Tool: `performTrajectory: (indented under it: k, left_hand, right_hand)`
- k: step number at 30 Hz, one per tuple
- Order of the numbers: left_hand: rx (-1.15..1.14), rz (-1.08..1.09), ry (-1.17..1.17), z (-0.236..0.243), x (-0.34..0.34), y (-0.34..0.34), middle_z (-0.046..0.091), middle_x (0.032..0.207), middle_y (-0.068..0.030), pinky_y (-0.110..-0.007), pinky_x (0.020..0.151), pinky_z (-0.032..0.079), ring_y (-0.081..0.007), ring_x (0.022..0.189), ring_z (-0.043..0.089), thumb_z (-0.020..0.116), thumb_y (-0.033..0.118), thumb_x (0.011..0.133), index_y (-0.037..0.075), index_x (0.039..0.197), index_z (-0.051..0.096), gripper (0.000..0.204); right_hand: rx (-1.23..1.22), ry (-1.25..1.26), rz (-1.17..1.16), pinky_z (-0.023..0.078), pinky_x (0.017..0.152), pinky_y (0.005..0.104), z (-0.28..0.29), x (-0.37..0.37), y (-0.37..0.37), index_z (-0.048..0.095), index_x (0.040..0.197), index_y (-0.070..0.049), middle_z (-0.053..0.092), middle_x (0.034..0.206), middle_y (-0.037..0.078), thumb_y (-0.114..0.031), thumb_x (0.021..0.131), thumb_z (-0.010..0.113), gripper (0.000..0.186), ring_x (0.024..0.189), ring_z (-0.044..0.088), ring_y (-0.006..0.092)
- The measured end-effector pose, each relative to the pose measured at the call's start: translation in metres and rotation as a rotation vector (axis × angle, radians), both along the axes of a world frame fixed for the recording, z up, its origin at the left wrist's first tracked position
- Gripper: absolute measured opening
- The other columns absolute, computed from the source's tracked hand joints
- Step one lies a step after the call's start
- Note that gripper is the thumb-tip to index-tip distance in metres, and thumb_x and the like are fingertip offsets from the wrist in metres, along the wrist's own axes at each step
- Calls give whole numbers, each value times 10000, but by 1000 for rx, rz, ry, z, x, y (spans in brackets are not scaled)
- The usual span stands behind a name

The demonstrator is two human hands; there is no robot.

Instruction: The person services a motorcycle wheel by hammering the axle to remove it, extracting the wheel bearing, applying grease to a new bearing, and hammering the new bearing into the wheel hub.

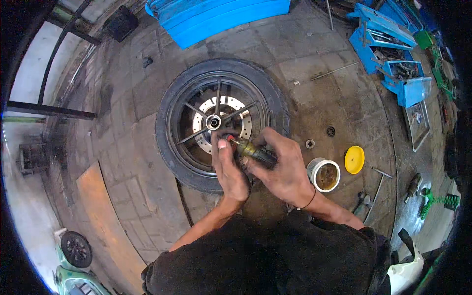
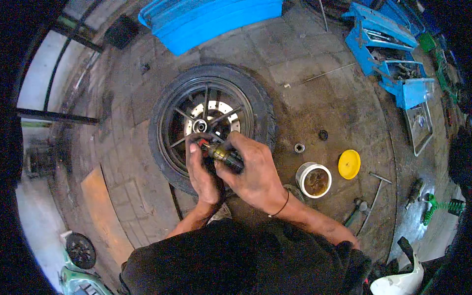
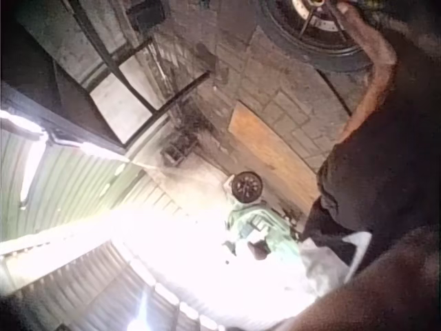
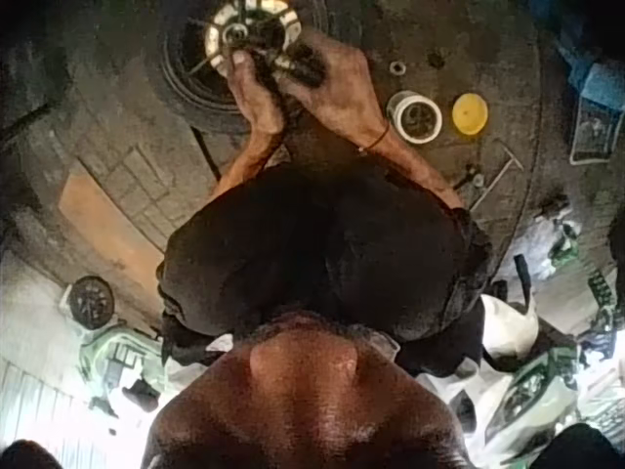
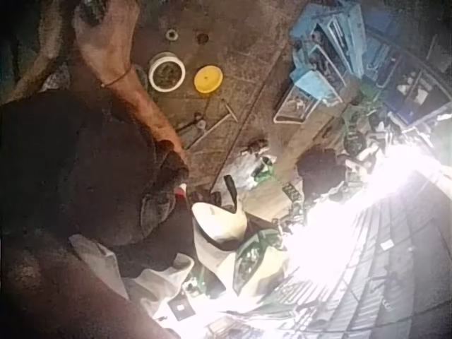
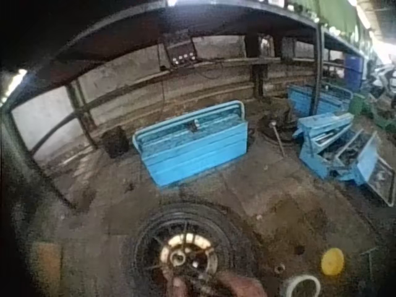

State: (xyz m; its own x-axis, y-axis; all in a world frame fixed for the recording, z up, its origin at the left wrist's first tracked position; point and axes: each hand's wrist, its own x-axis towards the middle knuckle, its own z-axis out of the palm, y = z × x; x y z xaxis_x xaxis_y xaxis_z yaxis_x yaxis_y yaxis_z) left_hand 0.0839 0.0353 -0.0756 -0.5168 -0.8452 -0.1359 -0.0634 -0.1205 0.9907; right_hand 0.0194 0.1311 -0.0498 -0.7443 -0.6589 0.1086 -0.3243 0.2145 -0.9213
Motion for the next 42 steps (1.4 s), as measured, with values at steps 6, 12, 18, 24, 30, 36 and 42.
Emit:
performTrajectory:
  k: [6,12,18,24,30,36,42]
  left_hand:
    - [-107,-201,-108,-4,7,-12,582,1077,-74,-361,923,421,-203,1000,522,341,393,1068,-5,1160,557,462]
    - [545,-151,240,6,6,-2,614,1108,-82,-360,945,433,-180,1023,560,351,374,1077,41,1200,578,421]
    - [840,-187,452,8,5,-9,611,1103,-62,-345,924,444,-159,1002,562,446,390,1049,31,1226,560,416]
    - [312,-441,118,-4,18,-14,571,1057,-22,-292,869,436,-122,933,521,615,377,970,35,1247,528,448]
    - [418,-508,176,-1,20,-17,557,1148,-40,-301,955,406,-142,1053,506,515,344,1021,31,1262,509,395]
    - [262,-604,136,-16,19,-10,574,1136,-44,-299,958,405,-143,1047,520,645,285,970,28,1296,483,446]
    - [480,-581,-30,-29,18,-12,595,1173,-67,-300,979,406,-167,1058,549,598,256,956,-9,1302,500,446]
  right_hand:
    - [-103,185,-58,507,678,465,-17,7,-5,543,1038,7,597,938,214,-21,743,739,355,787,615,434]
    - [-98,264,-106,520,629,457,-20,6,-8,555,1040,-17,594,930,196,-22,735,746,360,793,635,429]
    - [-65,202,-100,526,663,440,-20,-2,-2,576,1011,-39,614,913,168,-78,716,779,360,804,647,395]
    - [-52,137,-11,515,730,395,-14,-14,17,584,992,-24,618,901,157,-108,718,779,347,817,640,351]
    - [-41,162,35,508,741,399,-19,-24,35,581,1002,-18,610,904,157,-159,723,780,371,830,630,356]
    - [17,193,73,512,772,404,-28,-29,48,588,1031,-11,624,938,158,-169,713,787,407,858,636,359]
    - [66,144,18,500,797,375,-49,-25,76,602,1121,10,645,1019,168,-184,736,812,480,905,647,311]
